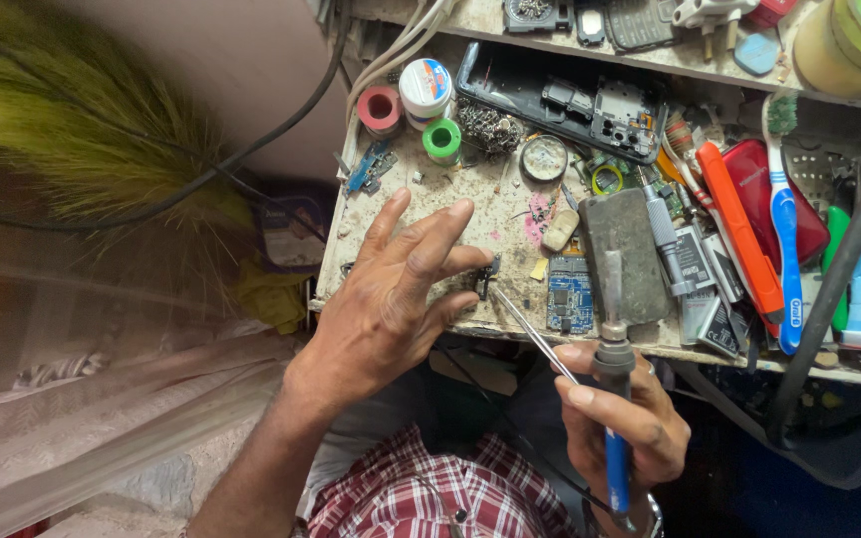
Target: The person uses a soldering iron and tweezers to work on a small electronic component on a cluttered workbench. They repeatedly apply heat and adjust the component's position while handling solder wire.
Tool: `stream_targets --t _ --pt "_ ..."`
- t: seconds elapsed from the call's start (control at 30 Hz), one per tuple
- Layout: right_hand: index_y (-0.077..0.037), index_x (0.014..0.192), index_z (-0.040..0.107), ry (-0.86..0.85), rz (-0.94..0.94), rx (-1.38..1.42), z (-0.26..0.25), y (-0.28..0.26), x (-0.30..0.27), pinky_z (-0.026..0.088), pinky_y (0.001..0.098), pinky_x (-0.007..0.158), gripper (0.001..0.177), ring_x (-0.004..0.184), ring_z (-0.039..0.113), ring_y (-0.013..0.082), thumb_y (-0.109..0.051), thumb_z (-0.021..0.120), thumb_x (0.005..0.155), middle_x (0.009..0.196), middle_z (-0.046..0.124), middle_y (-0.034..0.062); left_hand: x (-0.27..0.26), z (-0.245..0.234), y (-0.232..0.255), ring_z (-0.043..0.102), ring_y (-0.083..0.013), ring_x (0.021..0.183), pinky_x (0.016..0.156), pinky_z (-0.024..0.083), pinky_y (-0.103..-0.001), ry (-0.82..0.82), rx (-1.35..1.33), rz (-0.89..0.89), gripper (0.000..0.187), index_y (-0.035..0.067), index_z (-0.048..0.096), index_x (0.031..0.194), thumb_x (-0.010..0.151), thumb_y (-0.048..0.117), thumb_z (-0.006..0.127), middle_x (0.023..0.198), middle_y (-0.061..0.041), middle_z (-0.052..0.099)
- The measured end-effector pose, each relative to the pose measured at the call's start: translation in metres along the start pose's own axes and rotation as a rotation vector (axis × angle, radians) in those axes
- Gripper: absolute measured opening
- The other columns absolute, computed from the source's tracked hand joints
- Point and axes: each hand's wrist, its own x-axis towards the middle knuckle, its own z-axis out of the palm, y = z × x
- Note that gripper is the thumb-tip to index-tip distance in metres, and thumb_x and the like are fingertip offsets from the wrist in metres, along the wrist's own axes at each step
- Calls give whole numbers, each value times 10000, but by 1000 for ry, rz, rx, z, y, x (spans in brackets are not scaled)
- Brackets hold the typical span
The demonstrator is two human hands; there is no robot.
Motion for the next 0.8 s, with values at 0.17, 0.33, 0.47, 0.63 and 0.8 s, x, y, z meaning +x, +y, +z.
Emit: stream_targets --t 0.17,0.33,0.47,0.63,0.8 --pt "-142 1110 604 28 7 6 2 2 -1 628 318 798 229 959 765 258 -87 749 941 1083 741 138 0 -2 0 610 -277 1332 1319 236 -548 -7 4 1 930 126 128 1617 945 129 771 1266 -4 725" --pt "-133 1124 591 21 -23 -3 4 2 2 626 339 837 227 944 762 258 -80 747 967 1080 735 135 1 -3 0 615 -264 1324 1319 231 -550 -15 1 -3 931 118 124 1619 949 130 771 1267 1 724" --pt "-132 1108 595 30 1 -10 3 0 1 627 322 804 222 961 766 269 -93 739 943 1073 738 143 1 -2 1 610 -272 1320 1318 236 -549 -11 18 -2 932 119 128 1617 945 135 774 1272 -4 723" --pt "-121 1115 590 20 -13 -5 5 -1 2 620 339 832 224 948 760 263 -86 743 955 1078 734 141 0 -3 0 626 -259 1307 1316 237 -552 -16 0 -4 939 113 124 1619 942 133 775 1265 0 725" --pt "-129 1101 588 33 5 -16 5 -3 2 619 333 816 224 968 761 265 -74 746 951 1065 735 149 1 -2 0 622 -258 1310 1319 236 -555 -12 7 3 943 116 120 1620 943 134 776 1268 -5 723"
